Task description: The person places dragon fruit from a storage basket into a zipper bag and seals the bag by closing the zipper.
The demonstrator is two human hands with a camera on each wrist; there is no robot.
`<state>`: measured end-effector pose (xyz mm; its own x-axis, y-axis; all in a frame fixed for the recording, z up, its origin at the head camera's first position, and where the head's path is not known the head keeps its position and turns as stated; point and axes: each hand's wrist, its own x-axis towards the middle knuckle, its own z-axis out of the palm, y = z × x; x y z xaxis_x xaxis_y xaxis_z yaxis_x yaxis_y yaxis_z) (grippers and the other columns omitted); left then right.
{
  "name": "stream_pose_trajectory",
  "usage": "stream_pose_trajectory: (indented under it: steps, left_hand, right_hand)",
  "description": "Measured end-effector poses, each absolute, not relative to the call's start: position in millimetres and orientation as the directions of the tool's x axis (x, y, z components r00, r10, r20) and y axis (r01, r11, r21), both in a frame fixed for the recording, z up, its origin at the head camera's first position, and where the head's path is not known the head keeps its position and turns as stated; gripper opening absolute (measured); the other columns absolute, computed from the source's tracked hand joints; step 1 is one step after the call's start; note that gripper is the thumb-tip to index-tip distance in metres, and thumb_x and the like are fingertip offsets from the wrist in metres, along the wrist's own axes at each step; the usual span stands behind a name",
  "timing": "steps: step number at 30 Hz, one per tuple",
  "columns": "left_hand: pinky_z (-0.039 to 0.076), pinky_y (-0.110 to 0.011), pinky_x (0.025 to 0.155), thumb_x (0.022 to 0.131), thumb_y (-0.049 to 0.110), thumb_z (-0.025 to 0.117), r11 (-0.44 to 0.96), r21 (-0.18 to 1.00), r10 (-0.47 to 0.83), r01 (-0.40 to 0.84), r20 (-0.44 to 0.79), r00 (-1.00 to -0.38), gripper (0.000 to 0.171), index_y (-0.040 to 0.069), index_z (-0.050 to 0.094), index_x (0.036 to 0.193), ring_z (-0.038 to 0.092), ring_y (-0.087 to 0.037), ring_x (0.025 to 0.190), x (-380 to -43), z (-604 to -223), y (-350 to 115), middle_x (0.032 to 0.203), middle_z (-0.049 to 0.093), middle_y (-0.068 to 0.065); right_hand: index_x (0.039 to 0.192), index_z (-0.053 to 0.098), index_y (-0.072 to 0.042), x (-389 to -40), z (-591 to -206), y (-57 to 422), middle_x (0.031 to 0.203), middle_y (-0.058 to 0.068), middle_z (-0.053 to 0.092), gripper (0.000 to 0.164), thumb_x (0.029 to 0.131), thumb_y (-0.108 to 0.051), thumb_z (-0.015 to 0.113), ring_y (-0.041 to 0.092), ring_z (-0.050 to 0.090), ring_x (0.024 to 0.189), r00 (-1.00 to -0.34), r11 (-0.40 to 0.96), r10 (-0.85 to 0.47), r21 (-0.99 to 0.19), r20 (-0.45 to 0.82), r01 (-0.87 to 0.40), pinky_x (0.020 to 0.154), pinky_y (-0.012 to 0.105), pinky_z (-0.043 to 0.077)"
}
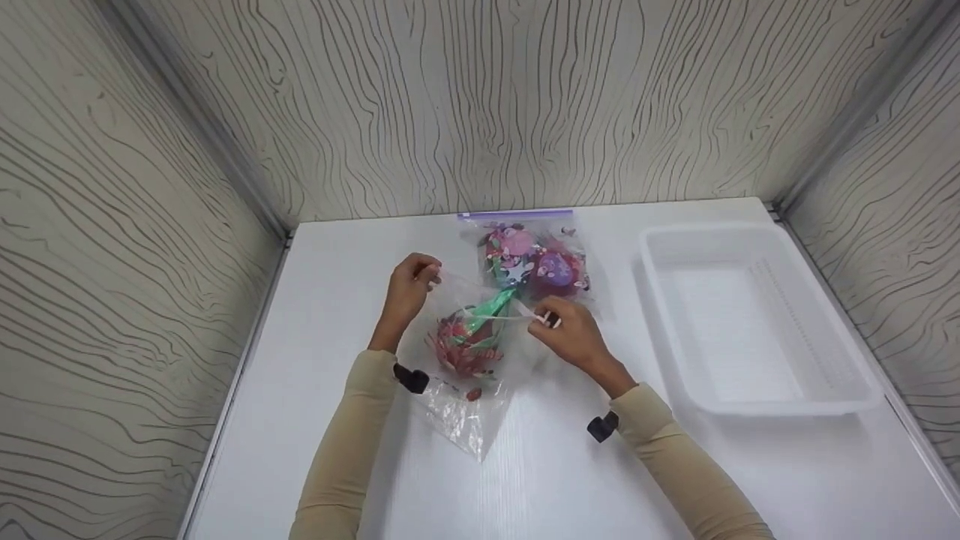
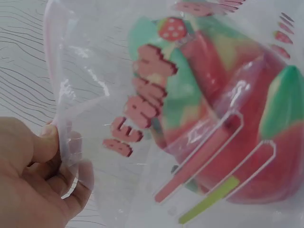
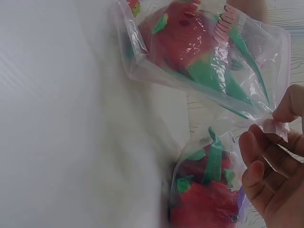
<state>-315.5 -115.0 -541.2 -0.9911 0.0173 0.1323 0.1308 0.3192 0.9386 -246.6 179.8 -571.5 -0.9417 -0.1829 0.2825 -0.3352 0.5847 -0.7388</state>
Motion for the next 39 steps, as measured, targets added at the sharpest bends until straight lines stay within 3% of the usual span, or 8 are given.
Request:
stream_pose_trajectory:
  steps: [9,17,23,39]
  left_hand:
    - [0.057,-0.021,0.077,0.107,0.009,0.06,0.206,0.971,-0.034,0.118,0.127,-0.991,0.018,-0.006,0.065,0.117,0.065,-0.012,0.089,-309.5,-530.5,-125.5,0.104,0.068,-0.012]
    - [0.058,-0.023,0.088,0.106,0.007,0.062,0.176,0.976,-0.07,0.132,0.146,-0.987,0.015,-0.005,0.067,0.115,0.067,-0.011,0.09,-301.9,-531.5,-133.1,0.102,0.07,-0.011]
    - [0.06,-0.022,0.082,0.107,0.003,0.059,0.112,0.983,-0.061,0.148,0.155,-0.986,0.014,-0.006,0.066,0.115,0.068,-0.011,0.085,-298.3,-531.2,-134.1,0.097,0.069,-0.008]
    - [0.059,-0.021,0.087,0.105,0.006,0.063,0.102,0.977,-0.064,0.186,0.193,-0.979,0.017,-0.007,0.066,0.115,0.068,-0.01,0.091,-288.3,-519.9,-134.0,0.102,0.07,-0.007]
  right_hand:
    - [0.089,0.072,-0.005,-251.8,-561.1,194.6,0.083,0.006,0.072,0.005,0.09,-0.01,0.073,0.015,0.061,0.076,-0.942,0.542,-0.138,-0.772,0.307,-0.331,0.071,0.025,0.053]
    - [0.092,0.075,-0.004,-253.8,-552.2,205.2,0.085,0.007,0.074,0.006,0.093,-0.007,0.07,0.017,0.063,0.078,-0.937,0.529,-0.115,-0.779,0.329,-0.338,0.072,0.024,0.051]
    - [0.091,0.074,-0.003,-255.8,-546.8,210.1,0.086,0.009,0.074,0.004,0.092,-0.007,0.072,0.016,0.063,0.078,-0.925,0.548,-0.103,-0.755,0.366,-0.36,0.071,0.024,0.051]
    - [0.093,0.075,-0.006,-260.6,-525.9,220.7,0.086,0.006,0.075,0.005,0.091,-0.003,0.071,0.016,0.065,0.078,-0.898,0.58,-0.087,-0.711,0.431,-0.397,0.065,0.018,0.046]
